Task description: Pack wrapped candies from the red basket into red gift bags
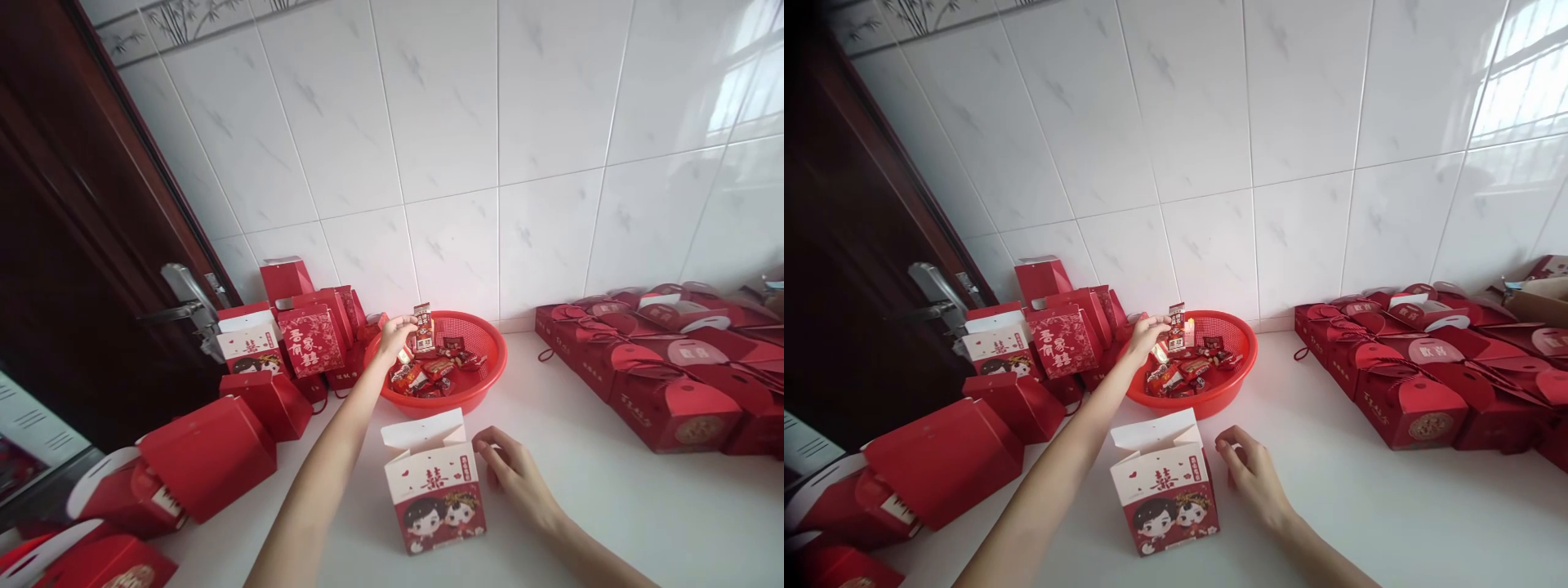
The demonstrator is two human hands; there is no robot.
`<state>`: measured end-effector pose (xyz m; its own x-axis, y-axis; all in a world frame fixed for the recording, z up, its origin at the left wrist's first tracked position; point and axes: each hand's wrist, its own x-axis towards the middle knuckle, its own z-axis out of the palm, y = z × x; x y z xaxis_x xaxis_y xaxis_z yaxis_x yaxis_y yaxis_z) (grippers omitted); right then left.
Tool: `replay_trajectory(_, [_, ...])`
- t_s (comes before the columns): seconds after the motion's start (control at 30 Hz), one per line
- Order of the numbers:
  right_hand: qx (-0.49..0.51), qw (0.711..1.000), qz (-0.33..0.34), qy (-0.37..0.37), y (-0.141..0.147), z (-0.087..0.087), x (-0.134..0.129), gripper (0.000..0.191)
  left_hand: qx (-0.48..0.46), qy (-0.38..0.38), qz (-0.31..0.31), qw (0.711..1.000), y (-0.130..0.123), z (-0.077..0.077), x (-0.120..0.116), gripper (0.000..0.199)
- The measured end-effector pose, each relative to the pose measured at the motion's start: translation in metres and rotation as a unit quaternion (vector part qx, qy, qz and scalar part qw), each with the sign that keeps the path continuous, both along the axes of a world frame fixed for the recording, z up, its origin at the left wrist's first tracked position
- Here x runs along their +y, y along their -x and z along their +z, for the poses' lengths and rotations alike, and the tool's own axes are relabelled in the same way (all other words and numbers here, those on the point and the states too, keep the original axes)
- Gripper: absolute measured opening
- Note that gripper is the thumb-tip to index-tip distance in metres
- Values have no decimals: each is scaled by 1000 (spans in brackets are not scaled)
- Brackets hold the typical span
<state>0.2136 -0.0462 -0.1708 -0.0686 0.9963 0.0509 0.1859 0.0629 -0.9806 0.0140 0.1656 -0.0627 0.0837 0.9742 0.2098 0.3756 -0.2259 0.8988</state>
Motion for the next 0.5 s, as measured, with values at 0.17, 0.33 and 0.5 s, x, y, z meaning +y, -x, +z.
replay_trajectory(0.17, [-1, 1000, -1, -2, 1, 2, -2, 38, 33, 29, -6, 999, 3, -8, -10, 32])
replay_trajectory(0.33, [0, 1000, 4, -1, 0, -2, 0, 42, 66, 60, -44, 995, 5, -18, -9, 16])
replay_trajectory(0.5, [11, 1000, -3, 7, -1, -10, 2, 47, 66, 61, -51, 995, 6, -24, -6, 13])
